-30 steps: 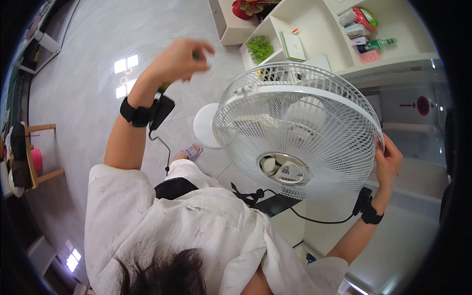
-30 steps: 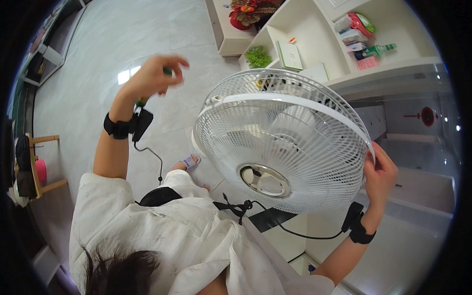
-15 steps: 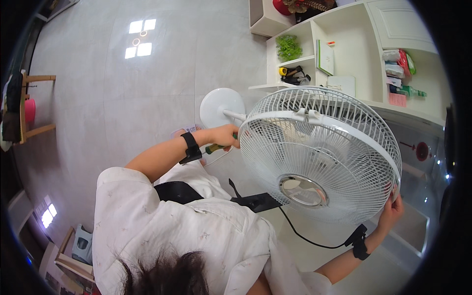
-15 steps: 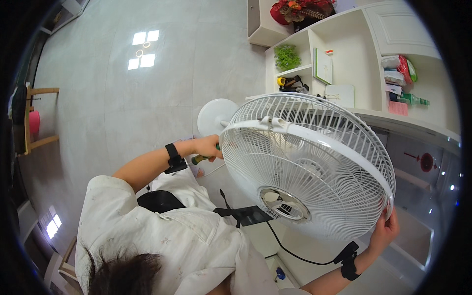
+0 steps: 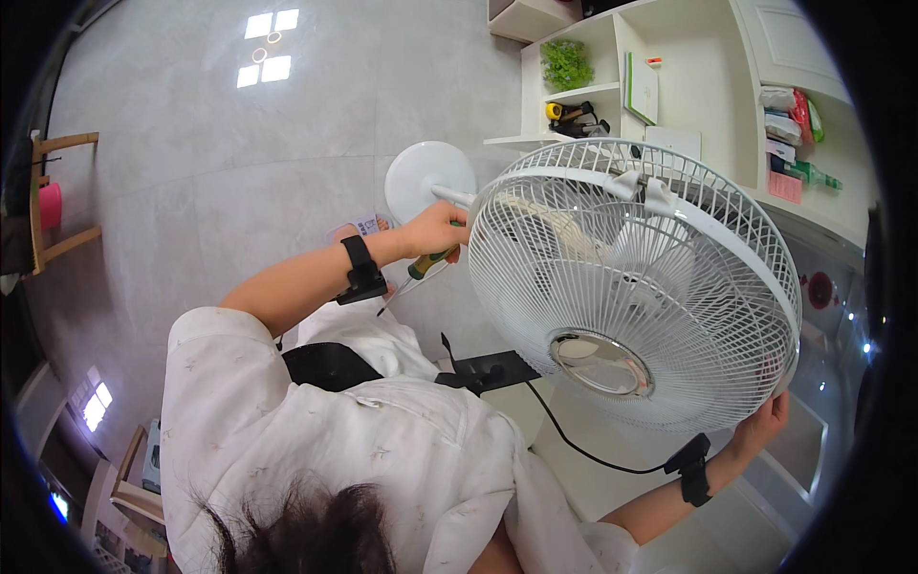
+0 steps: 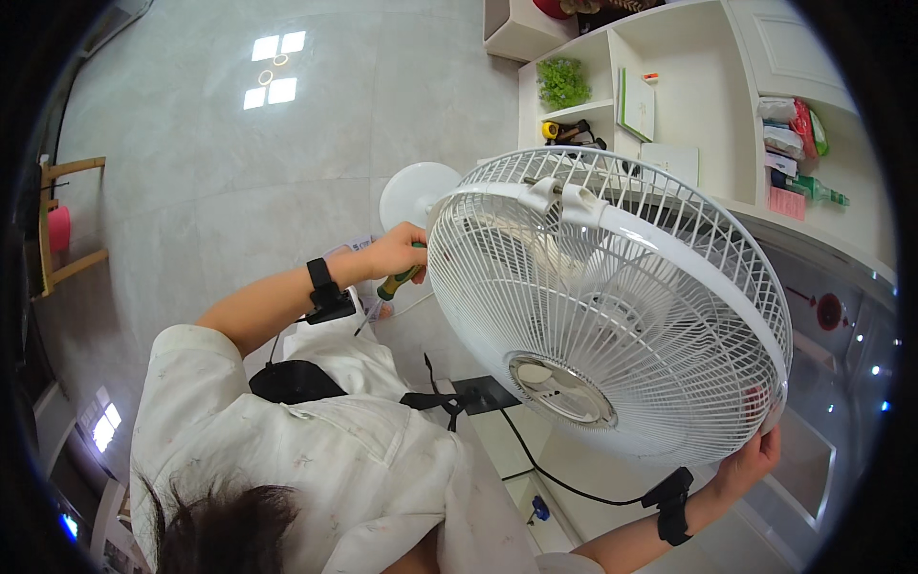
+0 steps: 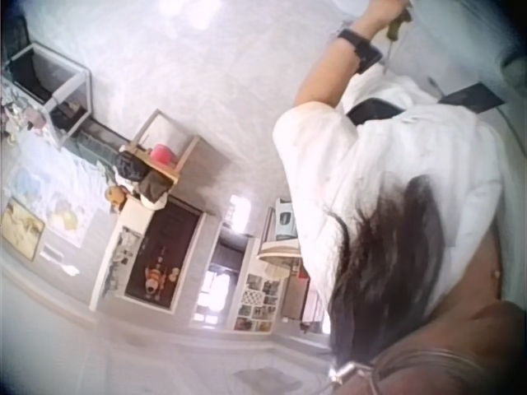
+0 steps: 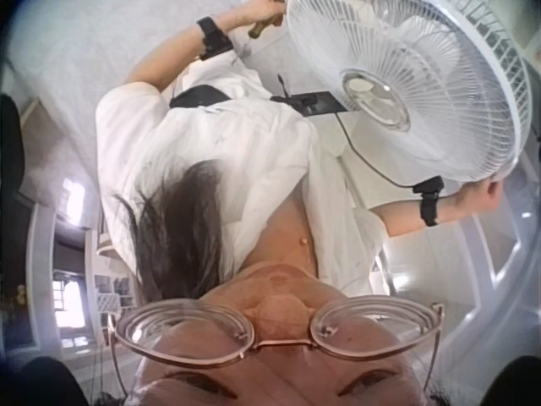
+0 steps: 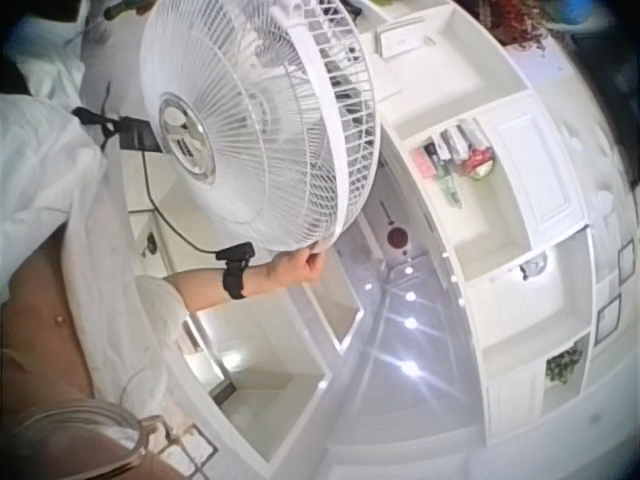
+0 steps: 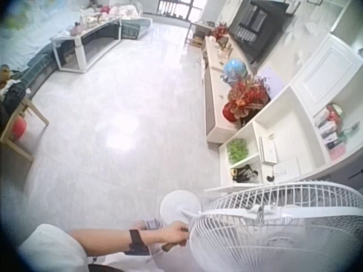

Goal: The person assembles a white pedestal fan by attaching the front and rear wire cages to the fan head. They use a screwdriver to tighten the screws securing the cages and adjust the fan head angle.

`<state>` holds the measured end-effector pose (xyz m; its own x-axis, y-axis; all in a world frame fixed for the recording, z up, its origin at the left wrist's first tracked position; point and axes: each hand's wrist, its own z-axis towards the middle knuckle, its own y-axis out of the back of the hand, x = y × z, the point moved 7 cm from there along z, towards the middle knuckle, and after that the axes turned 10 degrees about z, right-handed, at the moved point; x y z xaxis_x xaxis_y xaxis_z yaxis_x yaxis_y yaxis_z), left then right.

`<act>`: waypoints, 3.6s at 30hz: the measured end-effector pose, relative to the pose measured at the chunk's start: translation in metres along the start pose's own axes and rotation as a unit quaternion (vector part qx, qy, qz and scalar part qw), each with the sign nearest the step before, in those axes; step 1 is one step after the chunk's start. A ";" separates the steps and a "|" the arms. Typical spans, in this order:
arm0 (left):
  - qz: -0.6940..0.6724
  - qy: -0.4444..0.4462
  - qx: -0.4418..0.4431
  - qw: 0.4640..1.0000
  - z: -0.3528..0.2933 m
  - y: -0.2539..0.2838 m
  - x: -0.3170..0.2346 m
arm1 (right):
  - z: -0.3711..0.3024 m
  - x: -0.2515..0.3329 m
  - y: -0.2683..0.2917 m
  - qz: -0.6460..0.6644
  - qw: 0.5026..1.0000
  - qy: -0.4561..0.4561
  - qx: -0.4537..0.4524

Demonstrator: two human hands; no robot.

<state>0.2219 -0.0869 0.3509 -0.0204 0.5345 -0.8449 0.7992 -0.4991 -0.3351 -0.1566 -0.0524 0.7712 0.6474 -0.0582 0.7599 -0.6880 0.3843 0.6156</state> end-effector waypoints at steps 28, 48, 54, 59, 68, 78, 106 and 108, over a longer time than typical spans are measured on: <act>-0.147 0.073 -0.156 0.974 0.020 0.003 0.002 | -0.011 0.014 -0.015 -0.016 1.000 0.008 0.011; -0.255 0.042 -0.122 0.958 0.046 0.002 0.038 | -0.011 0.033 -0.050 0.149 0.987 -0.048 -0.026; -0.096 -0.017 -0.112 0.989 0.047 0.013 0.021 | -0.013 0.033 -0.051 0.112 0.990 -0.056 -0.063; -0.065 -0.016 -0.149 0.987 0.040 0.012 0.013 | -0.015 0.038 -0.052 0.054 0.998 0.001 -0.045; 0.004 0.001 -0.110 0.994 0.041 0.007 -0.008 | -0.014 0.020 -0.042 0.086 0.994 -0.072 -0.003; -0.007 -0.017 -0.104 0.994 0.044 0.009 -0.003 | -0.008 0.042 -0.057 0.082 0.985 -0.089 0.120; 0.010 -0.102 -0.101 0.990 0.012 0.038 -0.070 | 0.004 0.066 -0.051 -0.218 0.968 -0.053 0.109; 0.093 -0.157 -0.141 0.973 -0.009 0.046 -0.116 | 0.005 0.066 -0.049 -0.239 0.964 -0.045 0.106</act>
<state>0.2660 -0.1659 0.4377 -0.0062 0.1958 -0.9806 0.9384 -0.3377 -0.0734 -0.0816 -0.0795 0.7920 0.8826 -0.2653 0.3882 -0.3761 0.0972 0.9215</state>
